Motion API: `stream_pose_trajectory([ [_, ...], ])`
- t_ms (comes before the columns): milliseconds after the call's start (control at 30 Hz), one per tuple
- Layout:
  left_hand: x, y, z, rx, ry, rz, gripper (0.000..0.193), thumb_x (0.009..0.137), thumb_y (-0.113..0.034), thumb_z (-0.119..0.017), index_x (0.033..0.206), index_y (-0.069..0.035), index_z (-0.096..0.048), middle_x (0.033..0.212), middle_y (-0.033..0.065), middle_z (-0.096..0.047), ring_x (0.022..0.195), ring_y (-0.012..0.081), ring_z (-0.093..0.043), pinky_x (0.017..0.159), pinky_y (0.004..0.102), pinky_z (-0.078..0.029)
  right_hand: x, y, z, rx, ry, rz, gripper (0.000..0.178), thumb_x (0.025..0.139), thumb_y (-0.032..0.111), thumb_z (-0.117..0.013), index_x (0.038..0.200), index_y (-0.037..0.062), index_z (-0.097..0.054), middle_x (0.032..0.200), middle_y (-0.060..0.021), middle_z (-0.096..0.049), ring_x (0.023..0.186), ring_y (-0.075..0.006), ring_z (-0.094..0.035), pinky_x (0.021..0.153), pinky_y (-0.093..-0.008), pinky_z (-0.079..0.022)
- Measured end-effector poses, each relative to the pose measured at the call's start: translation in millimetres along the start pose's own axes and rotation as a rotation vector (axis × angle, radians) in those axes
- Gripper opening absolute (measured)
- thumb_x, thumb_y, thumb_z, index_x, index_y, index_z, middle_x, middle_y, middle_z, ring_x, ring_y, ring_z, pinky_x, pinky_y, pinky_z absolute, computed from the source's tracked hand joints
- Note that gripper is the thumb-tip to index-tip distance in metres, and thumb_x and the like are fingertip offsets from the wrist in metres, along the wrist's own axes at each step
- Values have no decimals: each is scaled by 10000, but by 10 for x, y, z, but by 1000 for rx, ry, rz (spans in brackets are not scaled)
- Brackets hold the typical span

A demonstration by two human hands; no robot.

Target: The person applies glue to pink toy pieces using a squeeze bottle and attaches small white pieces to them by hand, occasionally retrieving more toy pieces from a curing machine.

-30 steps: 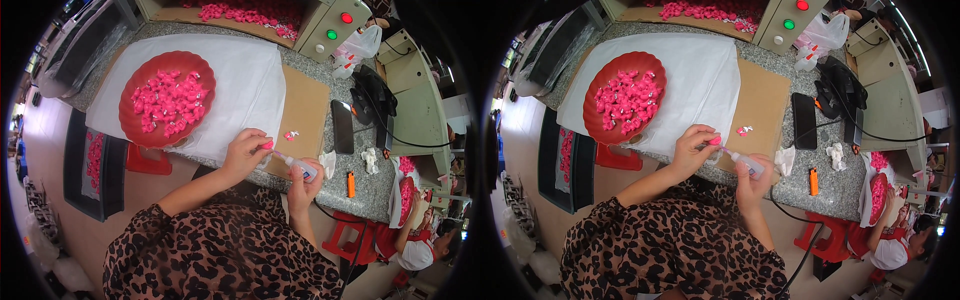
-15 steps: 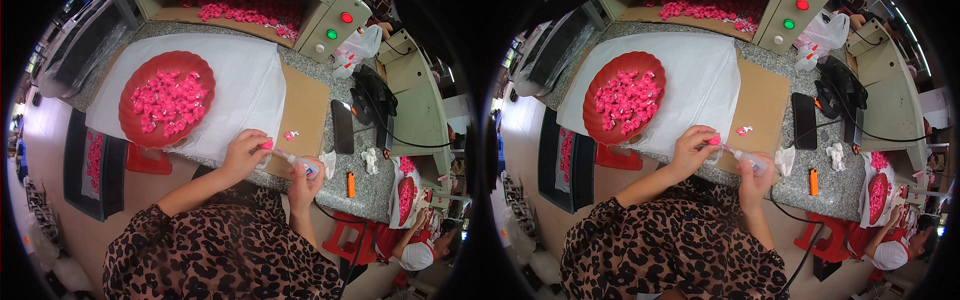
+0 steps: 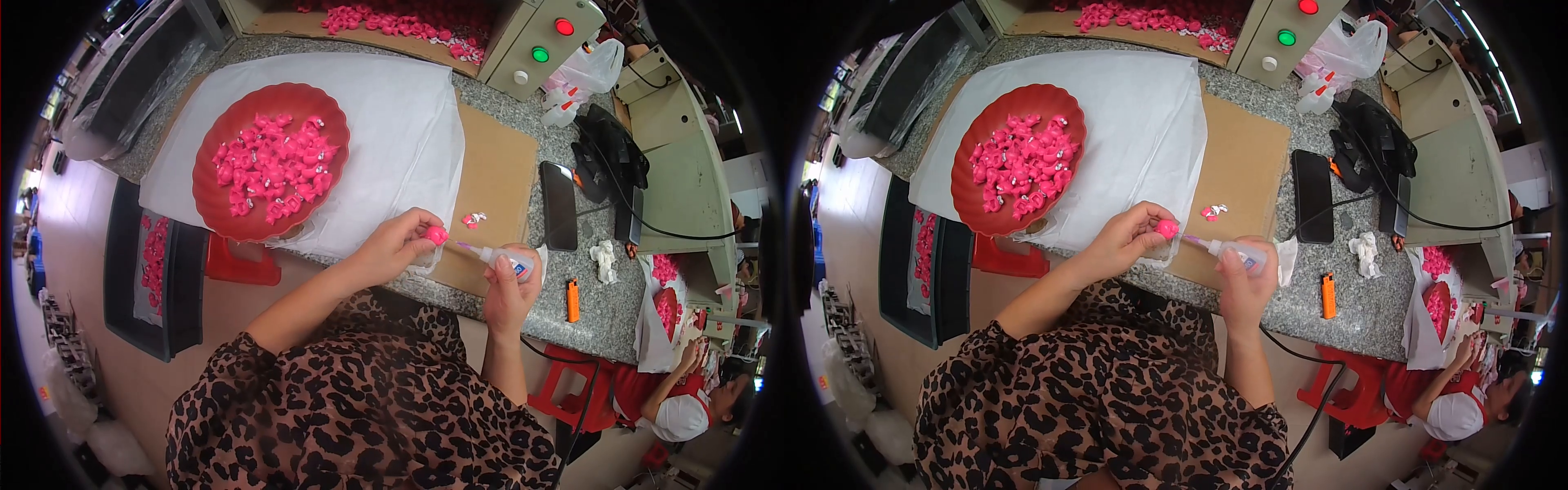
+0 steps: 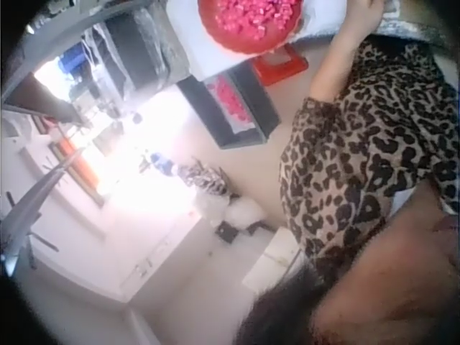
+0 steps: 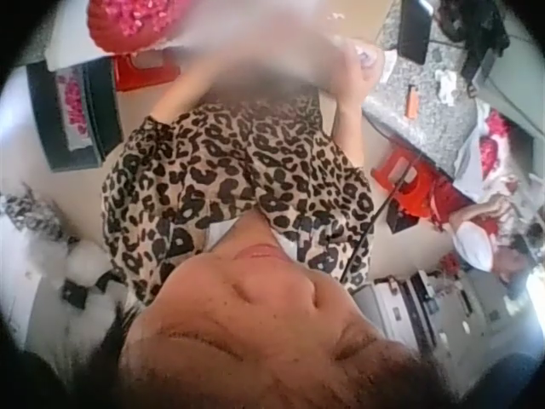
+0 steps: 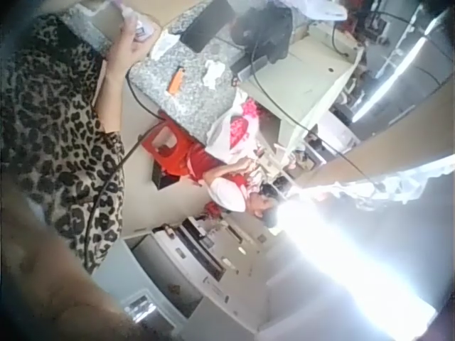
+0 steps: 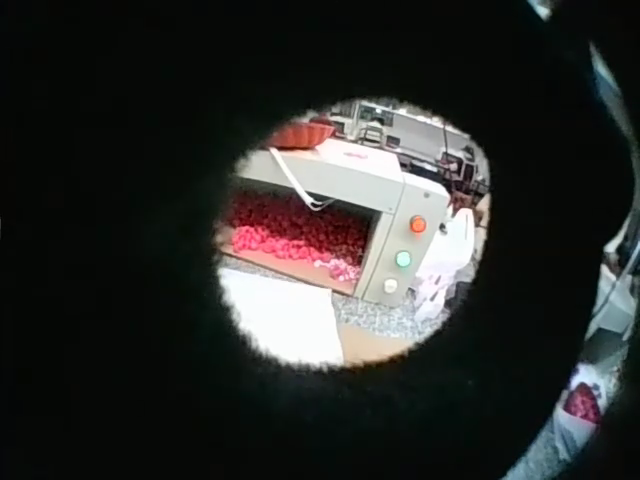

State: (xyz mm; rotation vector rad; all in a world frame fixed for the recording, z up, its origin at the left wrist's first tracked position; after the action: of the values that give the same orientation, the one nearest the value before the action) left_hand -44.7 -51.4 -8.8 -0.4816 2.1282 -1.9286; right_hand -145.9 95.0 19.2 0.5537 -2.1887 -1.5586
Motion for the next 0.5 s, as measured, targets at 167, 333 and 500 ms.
stream_pose_trajectory([
  [167, 0, -83, -15, 98, 84, -29, 206, 819, -46, -470, 1019, 2, -459, 908, 84, -539, 833, 131, -522, 727, 249, -420, 32, 28, -37, -127, 78, 27, 199, 750, 43, -577, 872, 19, -422, 828, -63, -472, 638, -99, -485, 567, -211, -420],
  [333, -2, -90, -16, 164, 87, -20, 214, 811, -40, -458, 1022, -1, -466, 907, 96, -539, 841, 155, -526, 743, 262, -417, 64, 9, -36, -153, 104, 20, 203, 753, 54, -581, 876, 14, -425, 819, -61, -475, 639, -98, -486, 568, -209, -421],
  [500, 2, -81, -16, 179, 93, -27, 209, 814, -44, -456, 1017, -1, -469, 912, 100, -539, 846, 162, -526, 743, 264, -416, 71, 11, -39, -184, 105, 2, 200, 755, 62, -581, 871, 10, -427, 815, -63, -479, 628, -95, -486, 564, -208, -419],
])
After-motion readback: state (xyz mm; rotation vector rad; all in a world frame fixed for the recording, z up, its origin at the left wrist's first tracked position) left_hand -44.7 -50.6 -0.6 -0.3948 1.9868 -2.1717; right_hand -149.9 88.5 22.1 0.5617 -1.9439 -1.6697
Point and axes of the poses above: each hand's wrist, its own x-axis towards the middle knuckle, its own z-axis out of the back of the hand, y = z × x, the point moved 5 cm from there along x, towards the middle knuckle
